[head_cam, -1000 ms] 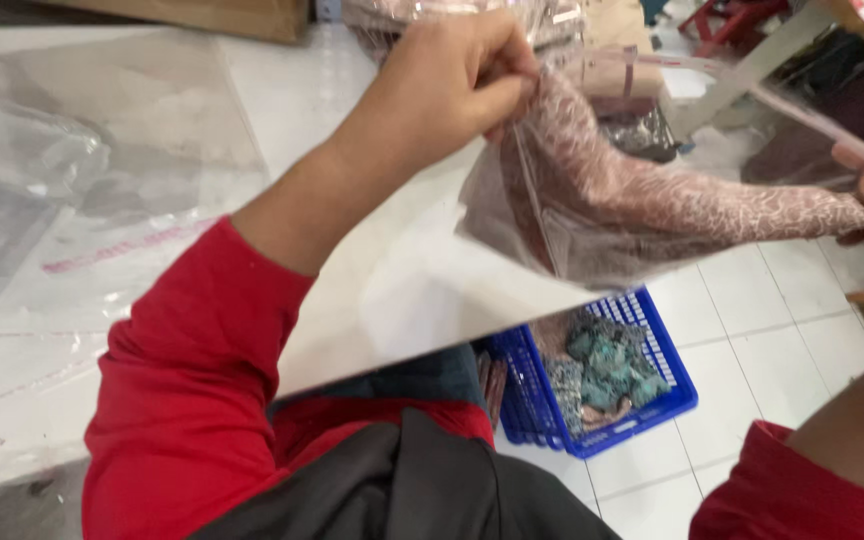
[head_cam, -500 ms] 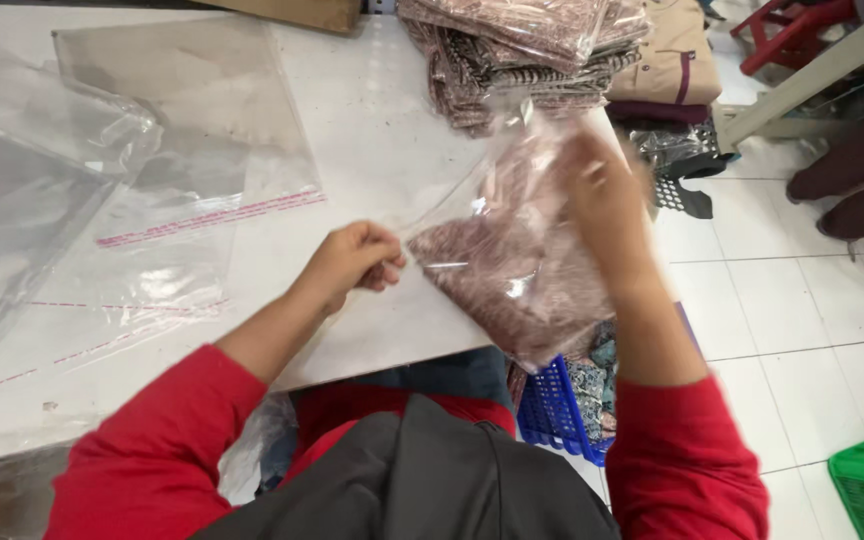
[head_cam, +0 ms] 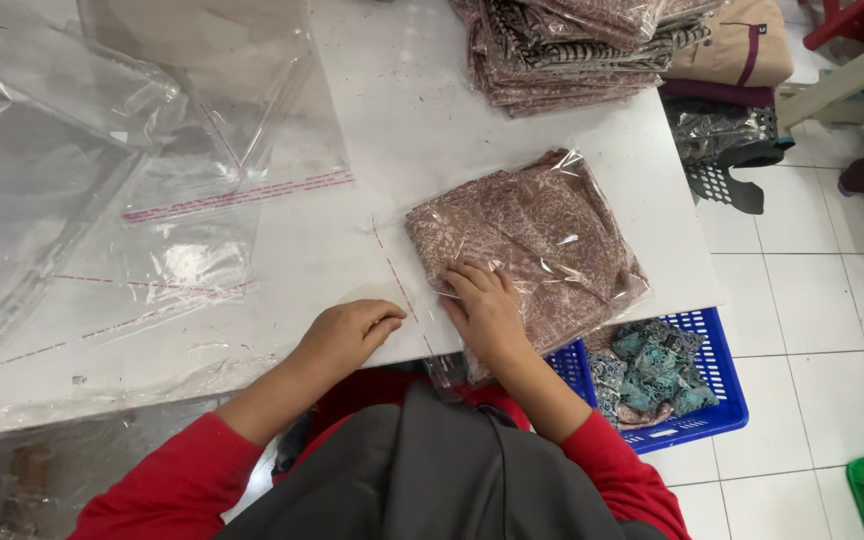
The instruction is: The person folds patterned cloths and places them into clear plastic bags on a white table. They smooth the cloths inside the bags and then place the packaged items into a blue basket.
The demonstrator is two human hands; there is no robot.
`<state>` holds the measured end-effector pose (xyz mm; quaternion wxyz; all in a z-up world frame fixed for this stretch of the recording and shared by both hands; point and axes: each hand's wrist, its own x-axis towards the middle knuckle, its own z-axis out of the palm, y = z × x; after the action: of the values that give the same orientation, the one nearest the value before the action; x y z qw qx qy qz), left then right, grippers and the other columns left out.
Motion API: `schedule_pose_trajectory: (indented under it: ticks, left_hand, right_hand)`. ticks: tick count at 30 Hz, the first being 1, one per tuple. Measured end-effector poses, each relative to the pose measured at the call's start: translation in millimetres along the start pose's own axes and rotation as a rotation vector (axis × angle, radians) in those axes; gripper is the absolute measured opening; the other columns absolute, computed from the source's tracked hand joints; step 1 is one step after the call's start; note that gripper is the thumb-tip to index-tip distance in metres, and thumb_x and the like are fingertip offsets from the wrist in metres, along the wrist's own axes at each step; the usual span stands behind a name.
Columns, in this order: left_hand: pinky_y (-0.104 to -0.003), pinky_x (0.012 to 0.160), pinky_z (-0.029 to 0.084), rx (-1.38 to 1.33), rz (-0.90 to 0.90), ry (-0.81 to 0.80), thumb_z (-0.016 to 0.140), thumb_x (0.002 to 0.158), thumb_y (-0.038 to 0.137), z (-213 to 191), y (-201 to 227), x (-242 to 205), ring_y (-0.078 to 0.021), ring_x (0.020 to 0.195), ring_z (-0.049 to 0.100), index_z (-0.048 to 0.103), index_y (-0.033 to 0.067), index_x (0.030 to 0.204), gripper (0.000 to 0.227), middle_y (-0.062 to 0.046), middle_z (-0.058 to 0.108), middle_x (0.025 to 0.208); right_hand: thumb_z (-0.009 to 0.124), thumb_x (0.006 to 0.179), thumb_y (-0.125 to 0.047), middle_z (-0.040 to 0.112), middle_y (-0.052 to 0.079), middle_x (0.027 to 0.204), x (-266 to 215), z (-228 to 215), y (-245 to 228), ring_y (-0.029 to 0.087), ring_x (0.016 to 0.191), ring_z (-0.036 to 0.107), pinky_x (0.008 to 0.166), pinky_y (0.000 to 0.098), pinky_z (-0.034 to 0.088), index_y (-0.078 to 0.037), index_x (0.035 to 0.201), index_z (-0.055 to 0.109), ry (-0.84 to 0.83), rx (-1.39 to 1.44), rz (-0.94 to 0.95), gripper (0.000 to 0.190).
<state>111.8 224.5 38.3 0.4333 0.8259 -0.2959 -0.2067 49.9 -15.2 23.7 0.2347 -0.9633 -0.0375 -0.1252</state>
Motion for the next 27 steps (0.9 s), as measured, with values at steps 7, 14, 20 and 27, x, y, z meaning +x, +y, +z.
schedule_pose_trajectory:
  ticks: [7,14,20,27]
  left_hand:
    - [-0.038,0.091,0.058,0.161,0.639,0.248,0.068,0.093,0.008,17,12,24,-0.0299,0.106,0.071,0.071,0.0015,0.117,0.024,-0.012,0.071,0.121]
    - [-0.046,0.102,0.052,0.546,0.867,0.11,0.065,0.09,0.014,72,22,122,-0.0346,0.118,0.063,0.067,0.0009,0.118,0.031,-0.016,0.065,0.126]
    - [-0.047,0.104,0.049,0.631,0.716,-0.019,0.063,0.091,0.017,99,28,169,-0.0342,0.121,0.059,0.064,0.002,0.121,0.034,-0.016,0.061,0.129]
    - [-0.048,0.106,0.045,0.634,0.591,-0.013,0.061,0.092,0.021,114,40,205,-0.0336,0.125,0.054,0.061,0.0034,0.125,0.037,-0.015,0.057,0.134]
  right_hand:
    - [0.067,0.093,-0.008,0.072,0.009,0.128,-11,-30,0,0.028,0.129,0.063,0.118,0.0525,0.036,-0.011,0.123,0.072,0.179,0.038,-0.059,0.031]
    - [0.069,0.091,-0.007,0.071,0.008,0.13,-11,-49,-25,0.026,0.129,0.063,0.12,0.0537,0.033,-0.01,0.126,0.072,0.233,-0.004,-0.144,0.035]
    - [0.071,0.091,-0.007,0.071,0.008,0.13,-16,-49,-25,0.025,0.13,0.063,0.12,0.0525,0.03,-0.01,0.124,0.072,0.236,0.009,-0.208,0.033]
    - [0.073,0.09,-0.007,0.072,0.006,0.127,-23,-50,-28,0.023,0.13,0.064,0.122,0.0522,0.029,-0.011,0.124,0.072,0.248,0.073,-0.249,0.034]
